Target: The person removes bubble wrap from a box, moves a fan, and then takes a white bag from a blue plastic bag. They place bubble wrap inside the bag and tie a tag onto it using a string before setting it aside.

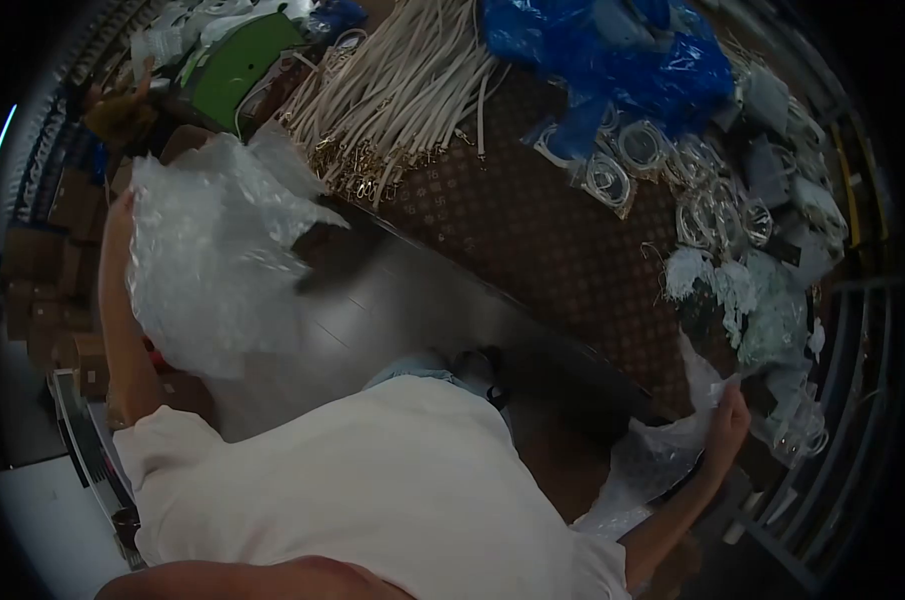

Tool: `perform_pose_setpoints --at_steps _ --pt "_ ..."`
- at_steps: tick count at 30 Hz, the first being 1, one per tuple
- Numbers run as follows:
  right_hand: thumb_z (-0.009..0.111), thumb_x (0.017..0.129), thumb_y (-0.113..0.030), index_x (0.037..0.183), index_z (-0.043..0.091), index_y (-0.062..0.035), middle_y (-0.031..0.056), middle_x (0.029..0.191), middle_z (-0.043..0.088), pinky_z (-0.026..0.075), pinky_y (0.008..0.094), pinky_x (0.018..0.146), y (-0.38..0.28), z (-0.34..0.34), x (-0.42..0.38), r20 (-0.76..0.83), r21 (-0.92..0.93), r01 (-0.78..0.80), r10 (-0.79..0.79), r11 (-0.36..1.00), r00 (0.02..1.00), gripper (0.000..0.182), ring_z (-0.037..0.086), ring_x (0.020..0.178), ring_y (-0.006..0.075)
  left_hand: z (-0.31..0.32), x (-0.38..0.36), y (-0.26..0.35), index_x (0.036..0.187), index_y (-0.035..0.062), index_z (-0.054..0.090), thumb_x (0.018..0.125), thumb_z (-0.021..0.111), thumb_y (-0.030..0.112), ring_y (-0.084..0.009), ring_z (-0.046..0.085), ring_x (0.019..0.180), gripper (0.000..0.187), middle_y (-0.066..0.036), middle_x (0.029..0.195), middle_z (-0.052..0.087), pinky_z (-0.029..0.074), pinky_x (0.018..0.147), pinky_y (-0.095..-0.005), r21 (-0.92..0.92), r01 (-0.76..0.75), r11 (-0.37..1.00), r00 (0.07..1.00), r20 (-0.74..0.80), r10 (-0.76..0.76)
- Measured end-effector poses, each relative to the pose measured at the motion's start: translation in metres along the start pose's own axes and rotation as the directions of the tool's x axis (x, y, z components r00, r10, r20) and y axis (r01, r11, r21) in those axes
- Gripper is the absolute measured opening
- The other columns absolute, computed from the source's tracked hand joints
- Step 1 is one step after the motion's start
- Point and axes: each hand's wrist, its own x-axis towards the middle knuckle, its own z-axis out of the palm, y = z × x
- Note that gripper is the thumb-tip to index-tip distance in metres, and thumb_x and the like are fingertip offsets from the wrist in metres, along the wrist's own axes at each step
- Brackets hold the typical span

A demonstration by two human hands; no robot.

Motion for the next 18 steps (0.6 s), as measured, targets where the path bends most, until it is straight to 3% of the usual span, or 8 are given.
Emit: perform_pose_setpoints --at_steps 2,3,6,8,10,11,14,18 --pt "0.044 0.092 -0.021 0.061 0.037 -0.0057 -0.0070 0.057 0.031 0.022 0.0235 0.046 -0.013 0.039 0.011 0.142 0.037 -0.005 0.000 0.999 0.990 0.036 0.029 0.054 0.0039 -0.017 0.025 0.065 0.104 0.0003 0.055 0.093 0.041 0.025 -0.0268 0.059 0.083 0.031 -0.015 0.093 0.061 0.045 0.070 -0.0336 0.570 -0.097 0.816 0.955 -0.177 0.237" --pt "0.044 0.092 -0.021 0.061 0.037 -0.0048 -0.0062 0.057 0.032 0.023 0.0235 0.047 -0.016 0.065 0.019 0.223 0.062 -0.044 0.029 0.997 0.974 0.035 0.030 0.054 0.0040 -0.019 0.049 0.093 0.100 0.0006 0.055 0.093 0.040 0.023 -0.0338 0.058 0.082 0.027 -0.020 0.091 0.059 0.045 0.068 -0.0351 0.639 -0.069 0.766 0.966 -0.149 0.212" --pt "0.045 0.091 -0.021 0.062 0.040 -0.0022 -0.0036 0.056 0.035 0.026 0.0242 0.047 -0.041 0.132 0.029 0.327 0.032 -0.108 0.092 0.994 0.940 0.035 0.032 0.054 0.0051 0.001 0.154 0.104 0.094 -0.0003 0.054 0.089 0.041 0.014 -0.0393 0.055 0.083 0.020 -0.021 0.090 0.058 0.045 0.068 -0.0417 0.810 -0.416 0.414 0.678 -0.028 0.734" --pt "0.045 0.091 -0.023 0.064 0.042 -0.0004 -0.0008 0.055 0.038 0.029 0.0258 0.047 -0.052 0.160 0.033 0.412 -0.114 -0.023 0.068 0.993 0.909 0.035 0.033 0.053 0.0067 0.042 0.213 0.124 0.089 0.0013 0.054 0.086 0.045 0.013 -0.0360 0.057 0.082 0.015 -0.018 0.087 0.059 0.046 0.069 -0.0421 0.825 -0.513 0.236 0.618 0.164 0.769" --pt "0.045 0.091 -0.024 0.064 0.043 0.0000 0.0002 0.054 0.038 0.029 0.0266 0.047 -0.052 0.179 0.034 0.359 -0.121 -0.067 0.107 0.990 0.927 0.036 0.033 0.053 0.0073 0.104 0.233 0.170 0.086 0.0022 0.053 0.081 0.048 0.010 -0.0347 0.057 0.079 0.011 -0.017 0.085 0.058 0.046 0.071 -0.0415 0.806 -0.583 0.108 0.694 0.424 0.582" --pt "0.045 0.091 -0.025 0.064 0.044 0.0005 0.0012 0.054 0.038 0.030 0.0273 0.047 -0.052 0.188 0.031 0.315 -0.127 -0.115 0.150 0.985 0.937 0.037 0.034 0.053 0.0079 0.133 0.291 0.134 0.081 0.0035 0.053 0.080 0.049 0.012 -0.0313 0.057 0.078 0.009 -0.014 0.080 0.056 0.046 0.070 -0.0403 0.673 -0.739 -0.032 0.485 0.564 0.668" --pt "0.045 0.091 -0.026 0.064 0.044 0.0010 0.0026 0.053 0.039 0.031 0.0279 0.048 -0.050 0.211 0.018 0.115 -0.169 -0.299 0.320 0.939 0.940 0.039 0.035 0.053 0.0081 0.245 0.361 0.110 0.076 0.0075 0.056 0.078 0.052 0.013 -0.0218 0.057 0.084 0.007 -0.006 0.081 0.058 0.046 0.077 -0.0343 0.344 -0.926 -0.154 0.219 0.825 0.522" --pt "0.044 0.091 -0.030 0.061 0.045 -0.0004 0.0009 0.051 0.038 0.029 0.0284 0.046 -0.056 0.250 -0.015 0.023 -0.138 -0.415 0.422 0.899 0.906 0.042 0.034 0.050 0.0077 0.372 0.398 0.061 0.074 0.0098 0.055 0.078 0.053 0.018 -0.0210 0.053 0.085 0.009 -0.005 0.081 0.056 0.043 0.080 -0.0330 -0.004 -0.961 -0.278 -0.131 0.889 0.439"
